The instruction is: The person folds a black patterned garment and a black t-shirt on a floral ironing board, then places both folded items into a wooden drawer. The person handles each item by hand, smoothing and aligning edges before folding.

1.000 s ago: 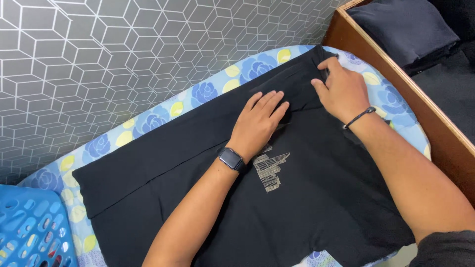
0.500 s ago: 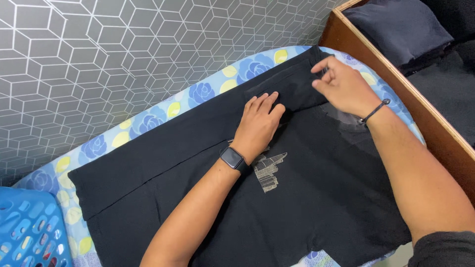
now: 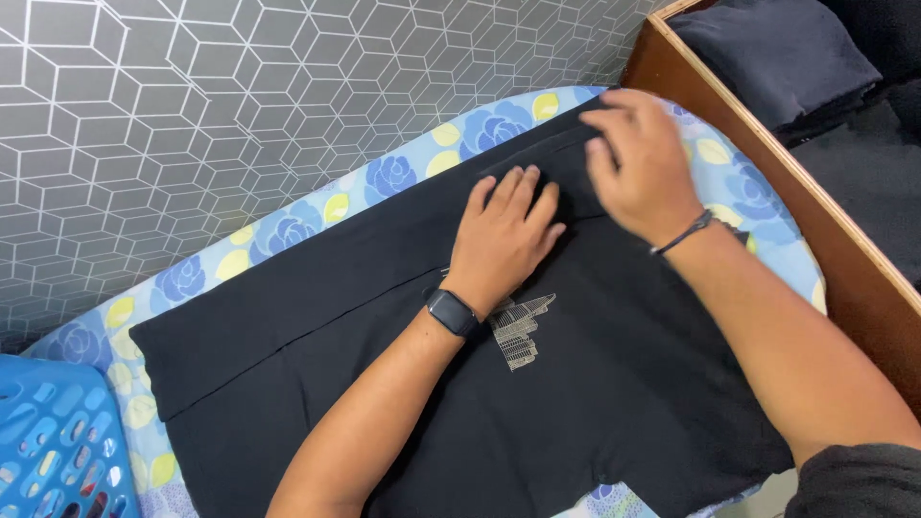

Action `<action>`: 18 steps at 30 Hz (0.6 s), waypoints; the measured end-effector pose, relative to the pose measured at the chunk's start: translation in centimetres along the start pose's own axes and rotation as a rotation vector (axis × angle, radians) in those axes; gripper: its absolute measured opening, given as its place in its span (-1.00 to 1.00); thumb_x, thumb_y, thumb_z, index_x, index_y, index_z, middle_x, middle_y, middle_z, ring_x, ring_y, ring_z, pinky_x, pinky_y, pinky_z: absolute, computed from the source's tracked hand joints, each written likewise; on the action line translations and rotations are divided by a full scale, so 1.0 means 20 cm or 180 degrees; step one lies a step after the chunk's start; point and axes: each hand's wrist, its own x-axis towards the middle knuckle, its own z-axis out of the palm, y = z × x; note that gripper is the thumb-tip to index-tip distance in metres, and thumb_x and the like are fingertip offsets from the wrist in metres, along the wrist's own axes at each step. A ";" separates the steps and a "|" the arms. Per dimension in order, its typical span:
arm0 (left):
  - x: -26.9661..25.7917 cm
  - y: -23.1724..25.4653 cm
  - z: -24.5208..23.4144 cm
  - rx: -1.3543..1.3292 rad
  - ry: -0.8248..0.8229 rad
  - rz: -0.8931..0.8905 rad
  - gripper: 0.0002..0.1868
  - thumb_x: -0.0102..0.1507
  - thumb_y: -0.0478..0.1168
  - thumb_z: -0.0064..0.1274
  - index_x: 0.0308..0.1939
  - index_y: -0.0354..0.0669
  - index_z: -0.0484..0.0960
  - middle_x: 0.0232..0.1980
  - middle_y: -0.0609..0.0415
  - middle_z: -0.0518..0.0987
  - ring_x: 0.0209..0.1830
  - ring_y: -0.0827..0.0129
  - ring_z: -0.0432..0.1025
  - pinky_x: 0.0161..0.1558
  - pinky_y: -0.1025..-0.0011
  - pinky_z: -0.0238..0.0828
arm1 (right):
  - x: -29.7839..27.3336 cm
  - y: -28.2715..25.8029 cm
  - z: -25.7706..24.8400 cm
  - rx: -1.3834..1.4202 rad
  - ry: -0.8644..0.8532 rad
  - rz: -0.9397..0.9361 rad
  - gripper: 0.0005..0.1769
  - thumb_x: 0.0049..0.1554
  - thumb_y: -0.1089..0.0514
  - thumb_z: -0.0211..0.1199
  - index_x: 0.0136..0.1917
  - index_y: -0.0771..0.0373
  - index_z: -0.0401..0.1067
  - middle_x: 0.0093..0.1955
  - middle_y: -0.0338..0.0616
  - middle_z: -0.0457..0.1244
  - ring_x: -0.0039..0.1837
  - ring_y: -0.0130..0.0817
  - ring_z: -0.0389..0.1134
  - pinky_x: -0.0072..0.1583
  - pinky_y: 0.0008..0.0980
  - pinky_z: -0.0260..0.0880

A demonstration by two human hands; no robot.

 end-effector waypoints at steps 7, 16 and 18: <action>-0.08 -0.06 0.06 -0.0354 -0.1024 -0.0668 -0.42 0.20 0.16 -0.43 0.23 0.03 0.09 0.32 0.07 -0.01 0.32 0.07 -0.16 0.21 0.03 -0.22 | -0.03 -0.06 0.08 -0.0492 -0.1746 0.0448 -0.38 0.09 -0.22 -0.37 0.34 0.08 -0.12 0.39 0.00 -0.29 0.40 -0.05 -0.36 0.30 -0.02 -0.42; -0.37 -0.44 -0.30 -0.0396 -0.2071 -0.1749 -0.36 0.15 0.24 -0.53 0.24 0.08 0.02 0.32 0.05 -0.06 0.31 0.05 -0.26 0.16 -0.05 -0.41 | -0.05 0.04 0.14 0.0033 -0.0219 0.0099 -0.60 0.07 0.09 0.00 0.13 0.33 0.24 0.21 0.25 0.05 0.31 0.05 -0.04 0.18 0.17 -0.17; -0.56 -0.57 -0.37 -0.0033 -0.1776 -0.1779 -0.42 0.17 0.15 -0.46 0.21 0.01 0.09 0.30 0.02 0.02 0.28 0.08 -0.14 0.13 -0.01 -0.27 | -0.01 0.16 0.14 -0.0305 -0.0069 -0.0002 -0.63 0.05 0.11 0.03 0.10 0.33 0.29 0.16 0.20 0.12 0.22 0.03 0.06 0.12 0.02 -0.06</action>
